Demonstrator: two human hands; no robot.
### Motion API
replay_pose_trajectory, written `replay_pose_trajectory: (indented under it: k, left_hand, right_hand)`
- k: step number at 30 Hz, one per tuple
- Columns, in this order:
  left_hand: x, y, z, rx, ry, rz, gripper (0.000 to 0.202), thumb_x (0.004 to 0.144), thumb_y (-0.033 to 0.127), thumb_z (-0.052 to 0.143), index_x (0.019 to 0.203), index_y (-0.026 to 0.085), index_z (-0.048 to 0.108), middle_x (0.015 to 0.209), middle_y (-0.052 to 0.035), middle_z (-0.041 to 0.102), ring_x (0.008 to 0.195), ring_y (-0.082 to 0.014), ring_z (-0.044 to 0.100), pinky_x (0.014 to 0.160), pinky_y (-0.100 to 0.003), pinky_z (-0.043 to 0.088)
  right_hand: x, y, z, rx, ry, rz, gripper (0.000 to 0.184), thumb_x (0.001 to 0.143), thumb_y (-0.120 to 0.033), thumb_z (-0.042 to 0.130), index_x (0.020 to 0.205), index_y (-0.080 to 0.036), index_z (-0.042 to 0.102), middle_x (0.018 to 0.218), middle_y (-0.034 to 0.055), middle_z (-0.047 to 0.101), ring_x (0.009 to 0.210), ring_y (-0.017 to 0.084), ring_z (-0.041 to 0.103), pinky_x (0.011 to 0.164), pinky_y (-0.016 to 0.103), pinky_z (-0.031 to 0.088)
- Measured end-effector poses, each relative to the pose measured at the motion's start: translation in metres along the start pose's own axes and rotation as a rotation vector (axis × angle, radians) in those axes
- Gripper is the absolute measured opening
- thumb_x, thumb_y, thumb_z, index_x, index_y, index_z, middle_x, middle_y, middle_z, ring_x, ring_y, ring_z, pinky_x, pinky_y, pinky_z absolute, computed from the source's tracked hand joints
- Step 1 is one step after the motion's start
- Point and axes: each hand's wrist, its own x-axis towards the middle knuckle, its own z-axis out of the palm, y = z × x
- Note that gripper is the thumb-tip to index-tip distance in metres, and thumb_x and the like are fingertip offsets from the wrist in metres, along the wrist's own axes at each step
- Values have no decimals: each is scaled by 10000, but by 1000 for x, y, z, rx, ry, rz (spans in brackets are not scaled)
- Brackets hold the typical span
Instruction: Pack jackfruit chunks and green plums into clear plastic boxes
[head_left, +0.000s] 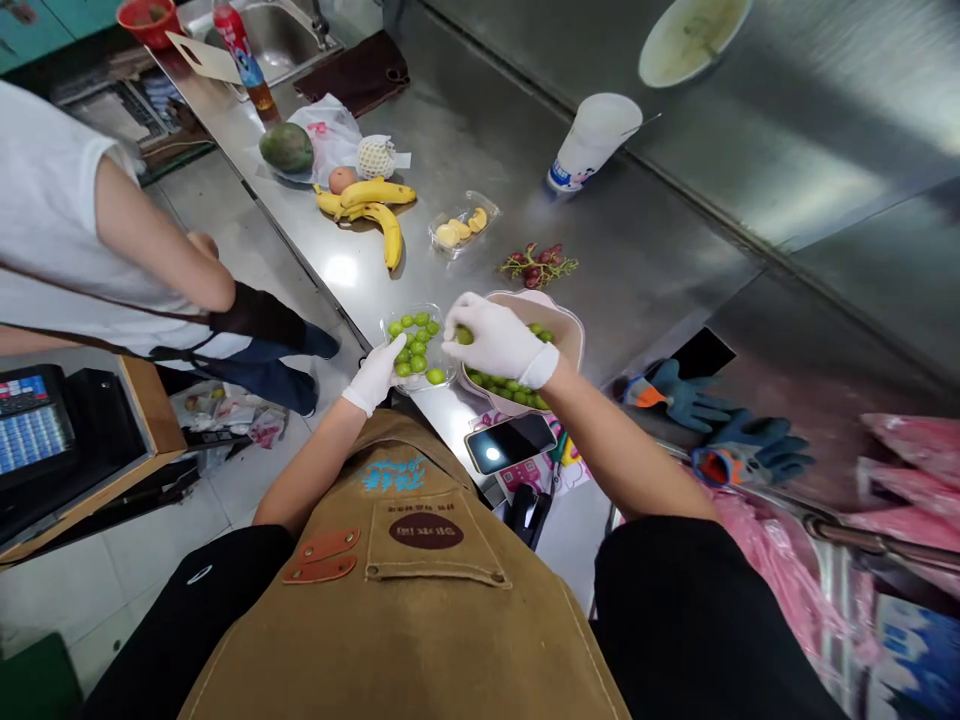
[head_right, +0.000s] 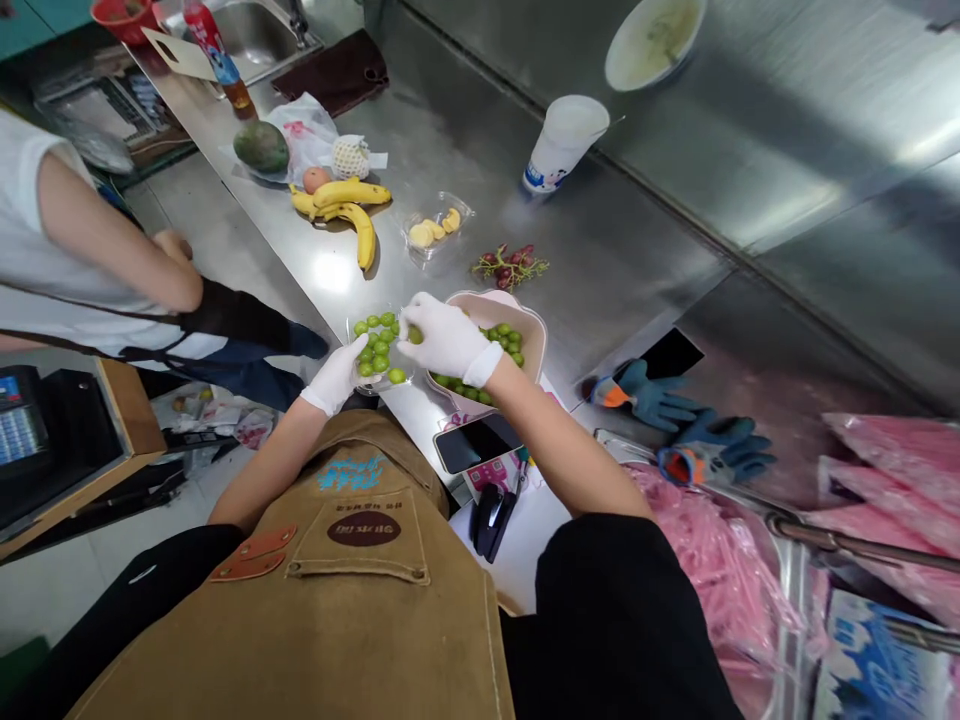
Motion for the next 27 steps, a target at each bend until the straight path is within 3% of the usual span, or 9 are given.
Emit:
replay_pose_trajectory:
  k: [3, 6, 10, 13, 17, 19, 21, 24, 27]
  left_hand:
    - [-3, 0, 1, -3, -6, -4, 436, 953, 474, 840, 1257, 177, 746, 1232, -132, 836, 950, -239, 826, 713, -302, 673]
    - [-5, -1, -2, -11, 1, -26, 410, 986, 463, 801, 1278, 179, 750, 1215, -133, 847, 975, -255, 833, 734, -318, 685]
    - [-3, -5, -2, -80, 21, -67, 338, 1028, 431, 744, 1244, 171, 758, 1169, -140, 856, 974, -265, 840, 776, -345, 699]
    - [1, -12, 1, -133, 4, -61, 398, 1022, 473, 758, 1282, 172, 747, 1155, -139, 857, 972, -266, 845, 798, -363, 709]
    - [4, -21, 5, -142, 4, -47, 509, 982, 542, 804, 1353, 204, 719, 1097, -117, 862, 961, -271, 850, 827, -377, 716]
    - [3, -23, 4, -151, 1, -28, 537, 973, 561, 810, 1377, 223, 706, 1138, -111, 860, 992, -269, 848, 857, -380, 715]
    - [-2, -22, 2, -166, -10, -15, 554, 968, 576, 812, 1386, 231, 698, 1214, -117, 847, 1039, -272, 842, 884, -389, 714]
    - [-10, -18, -4, -182, -28, 19, 526, 953, 523, 845, 1363, 225, 706, 1305, -123, 821, 1079, -270, 829, 890, -381, 711]
    - [-17, -13, -7, -176, -51, 57, 471, 940, 407, 872, 1345, 222, 718, 1331, -112, 809, 1058, -246, 817, 870, -359, 704]
  right_hand:
    - [10, -13, 8, 9, -157, -97, 213, 813, -296, 855, 955, -208, 723, 1181, 63, 654, 839, 189, 618, 845, 359, 522]
    - [14, -3, 9, 100, -108, -102, 448, 767, -398, 933, 1134, -219, 751, 1255, 77, 654, 945, 226, 655, 904, 379, 539]
    - [13, 4, 11, 240, 83, -24, 396, 993, -571, 689, 1110, -195, 728, 1117, 93, 702, 986, 257, 657, 947, 423, 548]
    - [11, -16, 22, 289, 165, -45, 395, 1104, -540, 487, 1089, -206, 699, 1088, 101, 723, 1044, 274, 662, 999, 452, 543]
    - [7, -50, 35, 324, 72, -216, 359, 1129, -480, 427, 1182, -224, 673, 1176, 114, 716, 1133, 282, 673, 1071, 489, 550]
    - [4, -52, 32, 306, 54, -272, 358, 1125, -474, 431, 1253, -234, 663, 1262, 133, 698, 1218, 295, 668, 1118, 508, 546]
    - [0, -38, 22, 259, 153, -231, 381, 1122, -479, 445, 1339, -243, 651, 1365, 150, 672, 1307, 307, 647, 1161, 511, 530]
    - [-8, 7, 7, 92, 283, -18, 441, 1111, -463, 427, 1392, -213, 657, 1366, 172, 687, 1288, 333, 656, 1159, 526, 518]
    - [-18, 58, 5, -194, 54, 252, 490, 1063, -409, 441, 1407, -152, 675, 1339, 217, 707, 1238, 372, 661, 1135, 544, 507]
